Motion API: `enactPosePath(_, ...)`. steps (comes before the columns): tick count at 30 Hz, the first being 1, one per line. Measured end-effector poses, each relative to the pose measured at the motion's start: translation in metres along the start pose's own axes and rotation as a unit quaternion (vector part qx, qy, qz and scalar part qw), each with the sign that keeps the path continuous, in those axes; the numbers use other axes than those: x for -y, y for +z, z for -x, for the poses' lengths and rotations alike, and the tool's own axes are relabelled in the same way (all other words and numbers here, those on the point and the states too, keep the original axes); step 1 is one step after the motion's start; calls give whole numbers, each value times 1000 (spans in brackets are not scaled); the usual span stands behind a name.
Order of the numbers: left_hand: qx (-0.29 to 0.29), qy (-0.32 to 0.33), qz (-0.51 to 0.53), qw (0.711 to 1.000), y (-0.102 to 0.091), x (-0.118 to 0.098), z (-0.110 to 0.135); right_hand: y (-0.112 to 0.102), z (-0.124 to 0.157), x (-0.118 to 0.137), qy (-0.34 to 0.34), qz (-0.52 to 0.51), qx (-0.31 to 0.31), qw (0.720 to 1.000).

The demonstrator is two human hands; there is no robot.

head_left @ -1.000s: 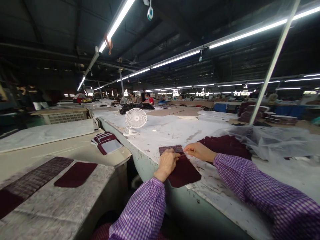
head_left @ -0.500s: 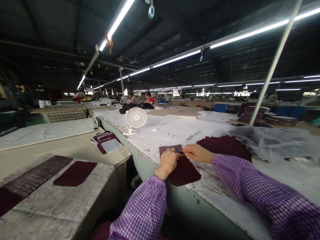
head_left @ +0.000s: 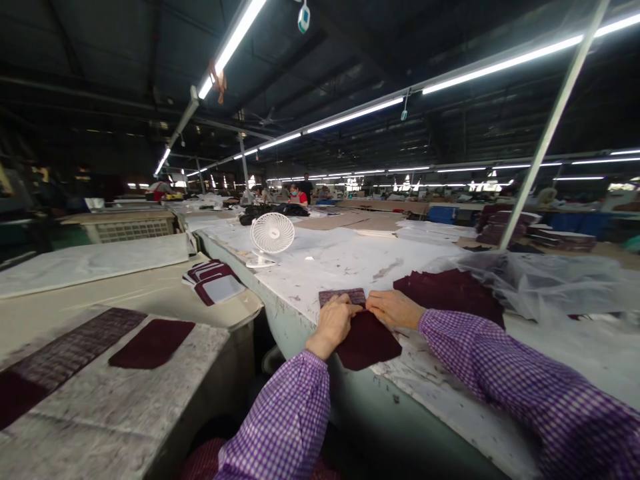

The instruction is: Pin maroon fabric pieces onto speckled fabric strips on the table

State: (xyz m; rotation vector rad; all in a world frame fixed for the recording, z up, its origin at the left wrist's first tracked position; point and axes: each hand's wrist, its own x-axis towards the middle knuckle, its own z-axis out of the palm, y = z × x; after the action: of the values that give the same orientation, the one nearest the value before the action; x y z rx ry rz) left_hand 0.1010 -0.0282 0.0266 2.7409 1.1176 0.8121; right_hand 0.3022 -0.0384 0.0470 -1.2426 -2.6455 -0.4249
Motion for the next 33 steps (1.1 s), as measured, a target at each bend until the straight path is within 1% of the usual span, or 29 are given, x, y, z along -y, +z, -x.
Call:
enactPosePath(6,15,28,-16,999,-3,0,1,-3,3,5,-16,90,38,995)
enactPosePath(9,28,25,-29,999,-4,-2,1,-7,6,4,-25,94,57,994)
enactPosePath(12,37,23,-32,999,-6,-2,2,-14,9,1,23,63,63,996)
enactPosePath(14,34,23,-28,999,-6,-2,2,-18,8,-1,51,28,35,998)
enactPosePath(15,31,25,-27,999,-6,-2,2,-20,6,0,50,4,15,999)
enactPosePath(17,22,27,-28,999,-5,-3,1,-22,3,4,26,-50,-16,998)
enactPosePath(18,19,28,-29,999,-5,-2,1,-22,1,6,11,-73,-16,997)
enactPosePath(20,17,32,-26,999,-5,-1,1,-19,-2,12,-3,-98,2,995)
enactPosePath(23,7,35,1,999,-7,8,4,-12,-2,17,16,-102,25,994)
enactPosePath(27,-26,24,53,998,-11,29,16,-7,0,17,27,-102,41,994)
enactPosePath(30,-44,39,89,994,-14,41,25,-10,0,17,18,-71,70,995)
enactPosePath(33,-61,47,104,992,-16,45,31,-17,-2,24,7,-13,96,995)
